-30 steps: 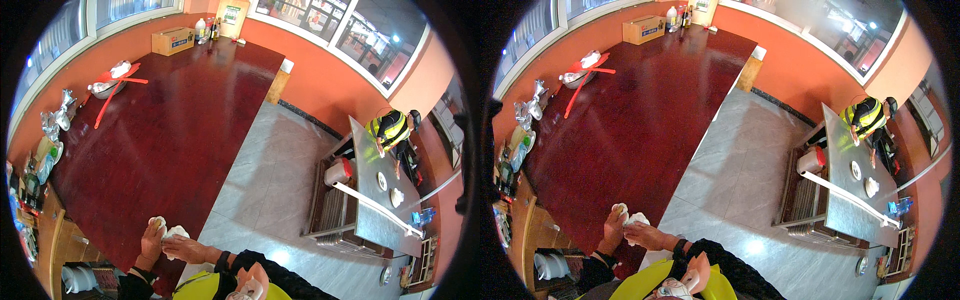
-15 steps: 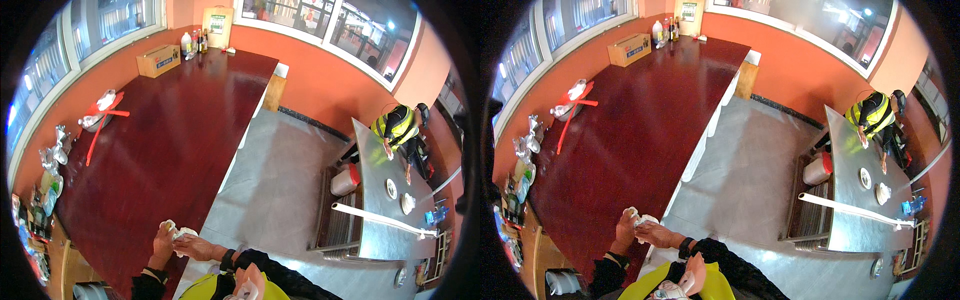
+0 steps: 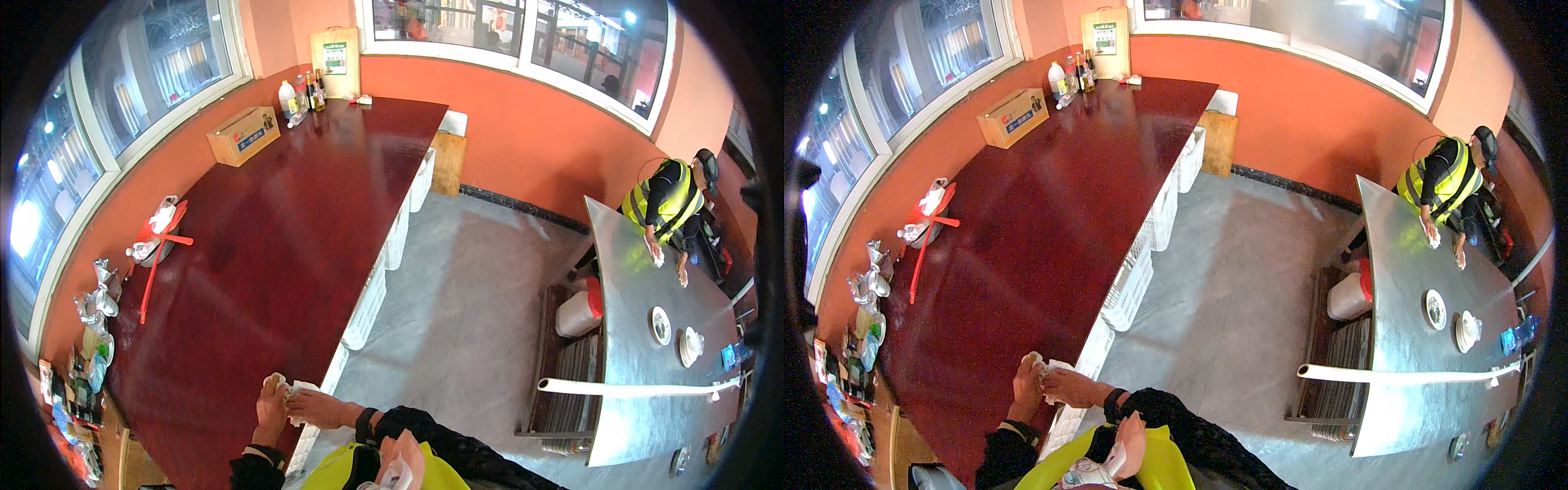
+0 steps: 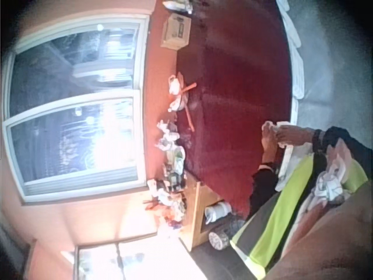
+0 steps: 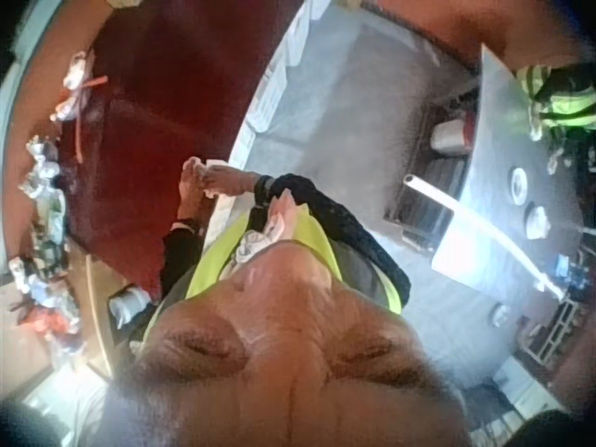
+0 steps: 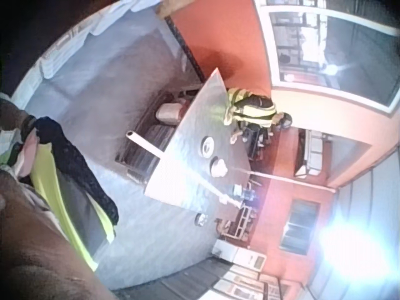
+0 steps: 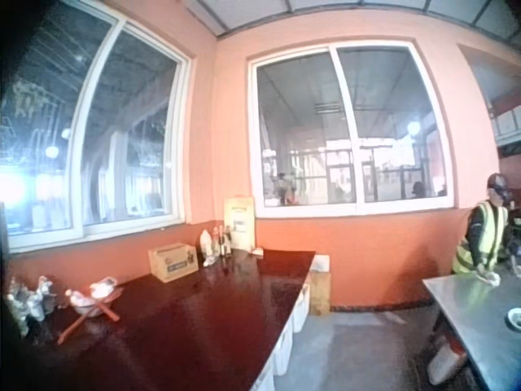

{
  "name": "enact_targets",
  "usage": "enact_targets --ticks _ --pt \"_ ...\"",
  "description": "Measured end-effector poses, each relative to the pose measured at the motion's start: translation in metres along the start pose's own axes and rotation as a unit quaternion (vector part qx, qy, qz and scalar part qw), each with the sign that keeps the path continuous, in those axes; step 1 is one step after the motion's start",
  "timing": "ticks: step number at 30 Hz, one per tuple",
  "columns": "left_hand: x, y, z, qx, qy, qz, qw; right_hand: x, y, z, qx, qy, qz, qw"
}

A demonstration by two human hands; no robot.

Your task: The person wipes a red countertop, then a glass door, and finally a stainless steel counter using a cloth. They dip the cloth into a metal basin of soapy water to re-wet it before continuing to wipe the counter.

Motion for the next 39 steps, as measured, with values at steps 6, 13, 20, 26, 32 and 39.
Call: enact_targets --ticks 6,13,20,26,32,39 --pt "0.027 -0.006 0.048 0.012 0.002 0.002 1.0 -0.038 -0.051 -0.003 0.009 -0.01 0.007 1.0" --pt "0.08 -0.014 0.134 0.033 0.003 0.007 0.999 -0.105 -0.125 -0.001 0.029 -0.009 -0.021 0.999" --pt "0.123 -0.016 0.206 0.037 0.019 -0.02 0.999 -0.148 -0.184 -0.001 0.061 -0.022 0.008 0.998" --pt "0.144 -0.024 0.243 0.017 0.068 -0.002 0.998 -0.178 -0.221 -0.009 0.005 -0.058 0.017 0.998" --pt "0.171 -0.027 0.259 -0.207 0.039 -0.121 0.97 -0.202 -0.277 -0.023 -0.045 0.004 -0.005 0.999" --pt "0.199 -0.063 0.31 -0.069 0.031 0.108 0.991 -0.253 -0.355 -0.048 -0.027 0.032 -0.088 0.995"
Point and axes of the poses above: each hand's wrist, its own z-axis towards the middle knuckle, its own x-axis out of the palm, y = z × x, the point moved 5 cm from there along z, towards the middle knuckle, and after that the axes turned 8 degrees about -y, right-handed, at the moved point
